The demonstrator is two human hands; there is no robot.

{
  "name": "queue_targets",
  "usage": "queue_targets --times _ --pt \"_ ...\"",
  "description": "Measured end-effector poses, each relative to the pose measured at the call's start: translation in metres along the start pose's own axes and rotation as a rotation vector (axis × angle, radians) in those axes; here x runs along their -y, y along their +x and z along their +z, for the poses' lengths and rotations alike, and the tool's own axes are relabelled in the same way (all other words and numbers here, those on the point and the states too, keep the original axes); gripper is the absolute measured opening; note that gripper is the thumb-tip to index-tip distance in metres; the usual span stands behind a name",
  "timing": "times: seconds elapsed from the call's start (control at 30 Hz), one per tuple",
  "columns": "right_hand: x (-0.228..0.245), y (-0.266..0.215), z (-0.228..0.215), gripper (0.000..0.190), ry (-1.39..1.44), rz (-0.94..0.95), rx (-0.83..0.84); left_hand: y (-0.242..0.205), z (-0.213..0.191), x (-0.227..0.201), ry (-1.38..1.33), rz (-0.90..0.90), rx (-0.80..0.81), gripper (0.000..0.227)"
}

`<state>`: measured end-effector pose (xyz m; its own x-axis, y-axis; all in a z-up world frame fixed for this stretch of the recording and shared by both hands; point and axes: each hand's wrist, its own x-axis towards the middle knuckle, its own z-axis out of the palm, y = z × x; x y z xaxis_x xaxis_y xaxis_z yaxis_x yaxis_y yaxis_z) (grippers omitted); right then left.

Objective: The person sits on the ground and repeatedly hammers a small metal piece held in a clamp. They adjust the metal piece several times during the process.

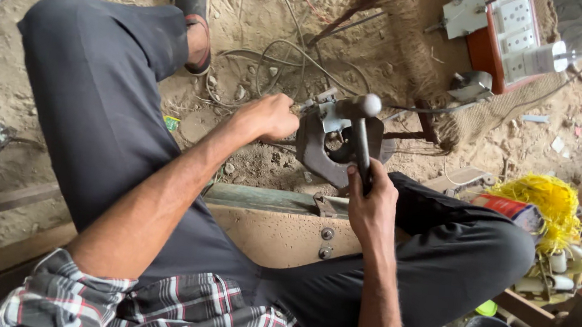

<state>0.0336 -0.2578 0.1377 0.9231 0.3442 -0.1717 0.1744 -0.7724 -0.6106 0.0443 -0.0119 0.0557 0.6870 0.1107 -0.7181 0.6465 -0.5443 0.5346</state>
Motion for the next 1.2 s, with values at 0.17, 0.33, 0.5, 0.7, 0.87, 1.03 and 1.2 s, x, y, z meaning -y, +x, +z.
queue_targets --times 0.17,0.33,0.5,0.7,0.87,1.03,1.2 --pt "-0.003 -0.001 0.004 0.021 -0.004 0.068 -0.112 -0.004 -0.005 -0.001 0.006 0.023 -0.049 0.056" --pt "-0.003 -0.007 -0.007 0.017 0.110 -0.223 -0.320 -0.005 -0.002 -0.003 0.017 0.010 -0.025 0.052" --pt "0.003 -0.001 0.000 0.016 0.030 -0.091 -0.099 -0.007 -0.003 0.000 -0.013 0.047 -0.068 0.055" --pt "-0.004 0.002 0.009 0.021 -0.088 0.039 0.107 0.006 0.005 0.003 0.015 -0.004 -0.003 0.052" --pt "-0.007 0.001 0.011 0.026 -0.072 0.036 0.091 0.011 0.011 0.015 -0.010 0.075 -0.079 0.055" --pt "-0.002 0.006 0.009 0.031 -0.035 0.163 0.095 0.009 0.010 0.016 0.009 0.078 -0.088 0.060" --pt "-0.002 0.008 0.000 0.034 0.038 0.175 0.038 0.005 0.009 0.012 0.023 0.062 -0.075 0.060"
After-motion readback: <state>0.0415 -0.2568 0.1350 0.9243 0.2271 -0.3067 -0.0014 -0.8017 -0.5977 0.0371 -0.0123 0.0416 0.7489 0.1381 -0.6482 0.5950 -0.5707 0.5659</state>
